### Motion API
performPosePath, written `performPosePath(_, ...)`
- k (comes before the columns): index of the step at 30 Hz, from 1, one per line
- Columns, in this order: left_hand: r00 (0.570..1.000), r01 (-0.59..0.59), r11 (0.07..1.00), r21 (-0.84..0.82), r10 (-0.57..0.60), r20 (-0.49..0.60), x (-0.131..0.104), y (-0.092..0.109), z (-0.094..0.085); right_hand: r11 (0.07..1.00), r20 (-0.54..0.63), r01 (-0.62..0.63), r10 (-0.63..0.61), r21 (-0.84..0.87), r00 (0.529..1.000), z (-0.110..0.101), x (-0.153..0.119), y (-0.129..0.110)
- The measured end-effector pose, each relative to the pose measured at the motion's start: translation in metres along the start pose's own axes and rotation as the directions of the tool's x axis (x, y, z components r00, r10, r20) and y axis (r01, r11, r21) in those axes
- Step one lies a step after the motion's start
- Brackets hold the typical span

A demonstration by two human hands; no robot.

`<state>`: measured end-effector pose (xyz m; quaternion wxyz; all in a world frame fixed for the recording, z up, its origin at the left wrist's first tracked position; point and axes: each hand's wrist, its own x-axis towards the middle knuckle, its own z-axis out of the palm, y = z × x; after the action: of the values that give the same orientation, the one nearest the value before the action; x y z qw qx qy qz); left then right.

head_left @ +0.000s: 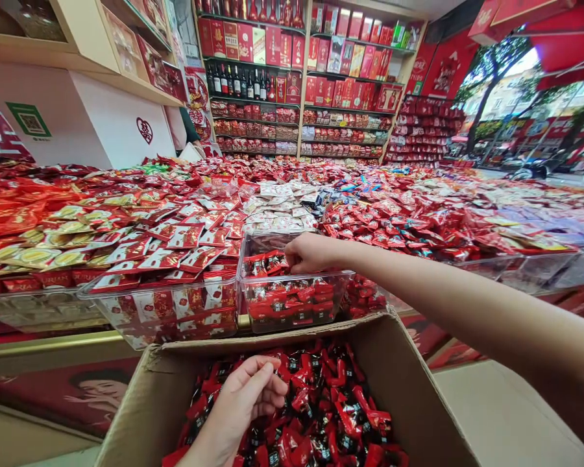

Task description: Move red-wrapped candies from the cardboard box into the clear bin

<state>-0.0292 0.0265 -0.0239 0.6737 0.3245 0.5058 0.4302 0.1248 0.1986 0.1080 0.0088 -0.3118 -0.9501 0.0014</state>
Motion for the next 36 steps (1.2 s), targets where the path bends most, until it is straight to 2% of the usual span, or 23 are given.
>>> performPosePath(5,1.0,0.007,0.999,0.04,-0.007,0.003,0.0,-0.001,0.0,0.996,0.102,0.025,-0.016,-0.089,0.995,0.014,0.015,-0.004)
performPosePath(15,0.998,0.058,0.994,0.097,-0.059,0.006,0.004,-0.008,0.0,0.998,0.292,-0.061,0.056,0.008,0.955,0.023,0.018,-0.001)
performPosePath(20,0.998,0.056,0.985,0.164,-0.061,0.026,0.006,-0.012,-0.002,0.991,0.328,-0.124,0.099,0.055,0.939,0.025,0.019,0.0)
performPosePath(24,0.997,0.011,0.951,0.308,-0.032,0.065,0.01,-0.018,-0.005,0.986,0.307,-0.162,0.14,0.047,0.942,0.027,0.021,0.001)
performPosePath(27,0.994,-0.067,0.865,0.497,0.015,0.107,0.011,-0.024,-0.01,0.987,0.251,-0.155,0.142,0.033,0.957,0.027,0.019,0.0)
performPosePath(30,0.988,-0.136,0.696,0.706,0.047,0.144,0.009,-0.035,-0.017,0.991,0.161,-0.132,0.125,0.032,0.979,0.027,0.018,0.001)
performPosePath(34,0.988,-0.133,0.48,0.867,-0.009,0.157,0.007,-0.058,-0.022,0.995,0.025,-0.101,0.1,0.026,0.995,0.018,0.014,0.001)
performPosePath(36,0.987,-0.128,0.413,0.902,-0.034,0.156,0.01,-0.07,-0.022,0.997,-0.108,-0.074,0.076,0.024,0.991,0.009,0.007,-0.005)
